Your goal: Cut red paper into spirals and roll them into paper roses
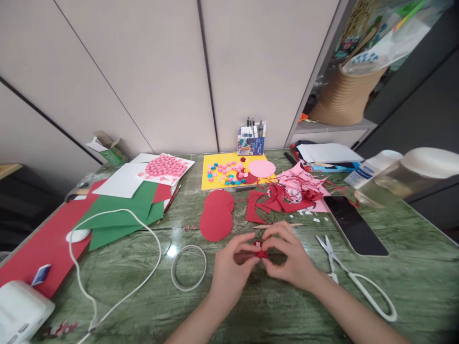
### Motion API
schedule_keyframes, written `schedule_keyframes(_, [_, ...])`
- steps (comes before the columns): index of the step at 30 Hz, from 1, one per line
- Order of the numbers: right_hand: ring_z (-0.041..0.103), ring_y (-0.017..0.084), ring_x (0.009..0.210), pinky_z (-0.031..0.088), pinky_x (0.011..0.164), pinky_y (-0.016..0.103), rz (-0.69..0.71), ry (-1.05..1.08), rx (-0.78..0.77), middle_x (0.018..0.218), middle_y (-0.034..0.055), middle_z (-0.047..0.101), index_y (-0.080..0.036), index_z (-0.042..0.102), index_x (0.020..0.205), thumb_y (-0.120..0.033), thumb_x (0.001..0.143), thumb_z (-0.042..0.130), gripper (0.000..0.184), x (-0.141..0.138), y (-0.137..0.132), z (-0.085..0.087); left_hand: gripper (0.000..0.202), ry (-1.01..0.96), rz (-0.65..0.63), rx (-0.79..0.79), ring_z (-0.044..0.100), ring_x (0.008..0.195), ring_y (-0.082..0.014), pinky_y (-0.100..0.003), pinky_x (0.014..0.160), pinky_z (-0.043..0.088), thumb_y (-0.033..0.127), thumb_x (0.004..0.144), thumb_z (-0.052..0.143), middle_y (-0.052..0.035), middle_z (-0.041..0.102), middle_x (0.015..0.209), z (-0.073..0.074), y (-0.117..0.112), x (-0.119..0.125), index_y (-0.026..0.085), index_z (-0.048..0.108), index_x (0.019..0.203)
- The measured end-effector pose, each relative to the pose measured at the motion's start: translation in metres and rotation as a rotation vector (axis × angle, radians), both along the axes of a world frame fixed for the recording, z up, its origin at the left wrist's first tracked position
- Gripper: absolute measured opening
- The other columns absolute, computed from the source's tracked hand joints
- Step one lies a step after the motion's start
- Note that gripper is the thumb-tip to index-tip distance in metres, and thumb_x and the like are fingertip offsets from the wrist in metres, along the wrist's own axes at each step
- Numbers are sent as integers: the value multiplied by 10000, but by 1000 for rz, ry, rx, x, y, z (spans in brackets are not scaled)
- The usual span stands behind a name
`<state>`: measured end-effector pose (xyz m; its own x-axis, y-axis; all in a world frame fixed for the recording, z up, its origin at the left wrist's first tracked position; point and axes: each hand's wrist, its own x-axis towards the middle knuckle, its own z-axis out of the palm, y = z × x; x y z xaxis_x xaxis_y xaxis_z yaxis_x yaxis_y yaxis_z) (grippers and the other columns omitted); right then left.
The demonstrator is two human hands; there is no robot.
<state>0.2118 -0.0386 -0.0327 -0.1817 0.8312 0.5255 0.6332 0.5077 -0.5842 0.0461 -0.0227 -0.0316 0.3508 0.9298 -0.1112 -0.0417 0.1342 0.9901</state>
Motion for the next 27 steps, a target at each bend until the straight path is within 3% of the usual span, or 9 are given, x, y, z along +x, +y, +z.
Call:
schedule_keyframes(7, [502,208,894,395,780,364,13,20,-26,884,29,551,-222,570,775,-101,640,625,190,1,0,2,357,-10,6,7,674,814,-172,-319,800,539,81,683,644,-42,705,874,1,0,0,205,589,1012])
schedule_keyframes(17, [471,239,968,330,851,427,-13,-156,-133,974,45,570,-207,531,804,-146,659,625,183,-3,-7,7,392,251,39,327,668,776,-120,-275,782,548,34,687,572,8,691,867,2,-6,-1,220,572,1032])
schedule_keyframes(23, [477,235,963,340,835,419,-47,-115,-136,986,38,567,-216,539,796,-140,655,625,182,-4,-7,9,396,240,30,323,669,778,-114,-265,786,545,64,699,593,12,692,871,3,-5,-1,224,553,1060])
schedule_keyframes(27, [494,227,937,352,824,412,-51,-47,-89,954,29,559,-214,537,733,-111,623,626,175,-1,-6,8,387,145,17,229,668,824,-124,-277,805,541,70,706,605,-1,699,884,4,-6,-1,222,553,1058])
